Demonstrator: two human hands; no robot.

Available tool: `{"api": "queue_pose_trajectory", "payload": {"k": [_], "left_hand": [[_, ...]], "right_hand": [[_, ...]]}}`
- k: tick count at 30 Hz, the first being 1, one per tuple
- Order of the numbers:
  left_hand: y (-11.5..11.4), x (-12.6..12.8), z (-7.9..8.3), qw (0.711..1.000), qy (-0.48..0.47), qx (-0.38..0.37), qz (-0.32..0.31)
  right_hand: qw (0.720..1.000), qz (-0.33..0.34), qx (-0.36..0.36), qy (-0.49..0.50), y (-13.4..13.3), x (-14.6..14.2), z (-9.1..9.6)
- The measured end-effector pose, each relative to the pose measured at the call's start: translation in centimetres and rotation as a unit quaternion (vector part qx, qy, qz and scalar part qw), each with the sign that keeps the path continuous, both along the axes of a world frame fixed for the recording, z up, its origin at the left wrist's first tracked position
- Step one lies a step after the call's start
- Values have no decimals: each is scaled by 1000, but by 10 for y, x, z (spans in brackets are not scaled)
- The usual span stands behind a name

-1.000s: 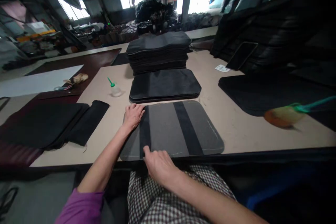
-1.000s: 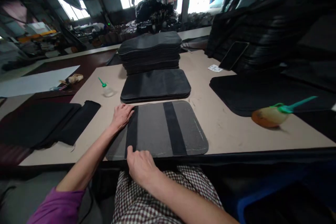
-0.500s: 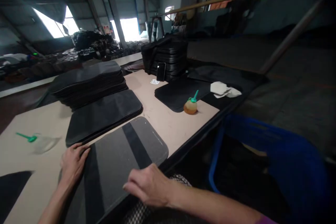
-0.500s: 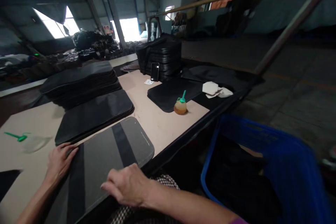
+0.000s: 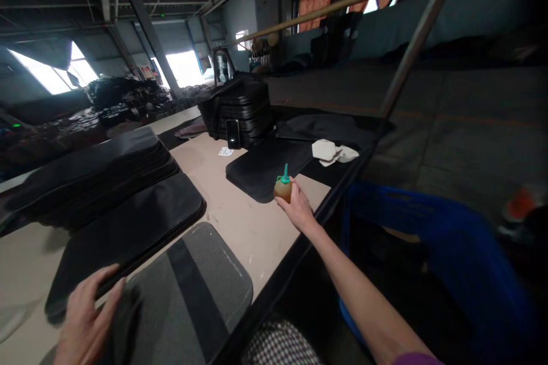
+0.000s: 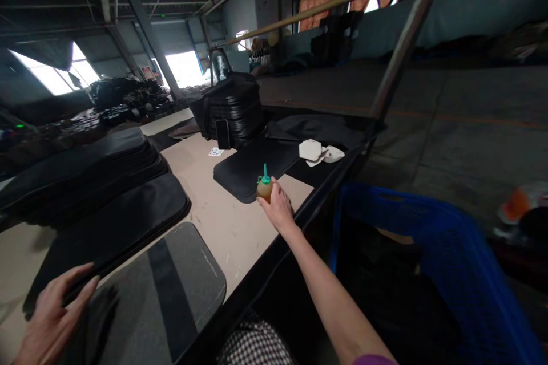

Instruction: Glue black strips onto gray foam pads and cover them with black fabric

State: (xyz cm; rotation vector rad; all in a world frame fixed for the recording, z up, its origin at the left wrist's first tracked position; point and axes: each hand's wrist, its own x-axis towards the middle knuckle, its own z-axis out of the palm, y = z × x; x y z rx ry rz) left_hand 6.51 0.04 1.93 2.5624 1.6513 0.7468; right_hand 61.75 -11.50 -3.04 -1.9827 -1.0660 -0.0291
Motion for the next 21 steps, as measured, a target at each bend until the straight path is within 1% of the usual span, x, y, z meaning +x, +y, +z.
{"api": "queue_pose_trajectory", "payload": {"k": [2, 4, 7, 9, 11, 14, 16, 18, 19, 21], "left_hand": [[-8, 57, 15, 998, -42, -2, -56], [-13, 110, 21, 992, -56, -24, -110], [-8, 180, 18, 980, -55, -59, -181], [2, 226, 13, 969, -47, -77, -230], [16, 274, 7, 959, -41, -97, -265], [40, 346, -1, 955, -41, -108, -274], [53, 387, -7, 961, -50, -104, -253], [62, 416, -13, 968, -58, -101, -223], [64, 425, -17, 971, -60, -101, -208], [66, 436, -25, 976, -63, -101, -182]], "right_hand": [[1000, 6, 4, 4, 2, 7, -1], [1000, -17, 15, 10, 0, 17, -1], [996, -85, 25, 15, -4, 43, 0], [992, -124, 22, 11, -5, 63, 0], [989, -144, 10, 3, -6, 78, 0], [988, -156, -10, -11, -4, 86, -1], [986, -162, -18, -18, -3, 85, -2], [986, -165, -28, -22, -4, 81, -3], [985, -168, -35, -23, -5, 80, -4], [982, -180, -52, -24, -6, 81, -7]]}}
